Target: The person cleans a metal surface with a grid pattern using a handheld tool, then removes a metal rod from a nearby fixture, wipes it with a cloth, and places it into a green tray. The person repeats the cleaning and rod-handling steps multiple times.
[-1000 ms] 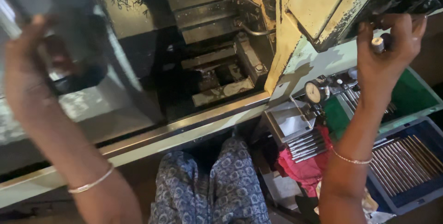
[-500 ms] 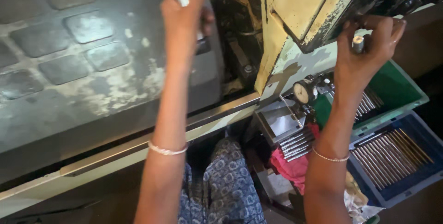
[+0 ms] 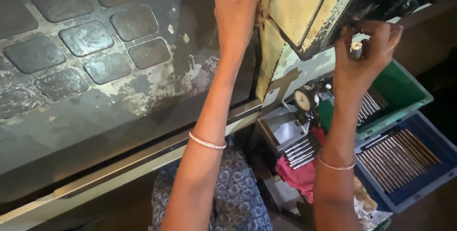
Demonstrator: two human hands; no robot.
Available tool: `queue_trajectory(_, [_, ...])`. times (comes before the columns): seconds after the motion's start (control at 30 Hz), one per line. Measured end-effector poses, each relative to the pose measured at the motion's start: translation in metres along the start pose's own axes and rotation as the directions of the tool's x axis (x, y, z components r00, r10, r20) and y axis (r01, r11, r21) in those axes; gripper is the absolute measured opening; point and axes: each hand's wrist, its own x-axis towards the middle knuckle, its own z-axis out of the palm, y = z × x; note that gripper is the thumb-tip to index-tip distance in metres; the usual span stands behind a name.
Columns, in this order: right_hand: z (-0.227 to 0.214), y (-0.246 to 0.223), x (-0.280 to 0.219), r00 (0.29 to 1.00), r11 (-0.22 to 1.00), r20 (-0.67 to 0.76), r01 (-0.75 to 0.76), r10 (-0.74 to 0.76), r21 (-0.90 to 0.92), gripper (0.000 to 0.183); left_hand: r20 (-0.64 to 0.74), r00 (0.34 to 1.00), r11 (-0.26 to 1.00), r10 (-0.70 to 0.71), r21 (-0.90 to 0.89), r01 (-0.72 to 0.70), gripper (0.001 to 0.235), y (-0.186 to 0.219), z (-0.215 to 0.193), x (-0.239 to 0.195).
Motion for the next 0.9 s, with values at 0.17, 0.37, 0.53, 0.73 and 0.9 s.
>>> queue_trajectory(0.17, [0.005,-0.009,0.002,0.993,0.995,-0.053,0.104,-0.104,0.0,0.025,-0.011,0.999,0.999,0.046,0.005,-0.046,0.037,0.003,0.0,-0.004])
queue_trajectory(0.37, [0.002,-0.025,0.008,0.991,0.991,-0.051,-0.128,0.126,-0.032,0.02,-0.045,0.999,0.99,0.025,0.139,-0.019,0.038,0.0,0.0,-0.008])
queue_trajectory(0.53, [-0.009,-0.039,0.009,0.998,0.996,-0.013,-0.053,0.054,0.077,0.025,-0.114,0.987,0.889,0.116,0.455,-0.052,0.049,-0.01,0.002,-0.006])
queue_trajectory(0.73, [-0.047,-0.052,-0.036,0.91,0.933,0.343,-0.308,0.233,0.184,0.023,-0.127,0.982,0.826,0.14,0.561,-0.046,0.043,-0.036,0.005,-0.001])
queue_trajectory(0.9, [-0.043,-0.048,-0.12,0.515,0.74,0.856,-0.598,0.058,0.309,0.032,-0.133,0.975,0.837,0.18,0.542,-0.081,0.037,-0.065,0.01,0.004])
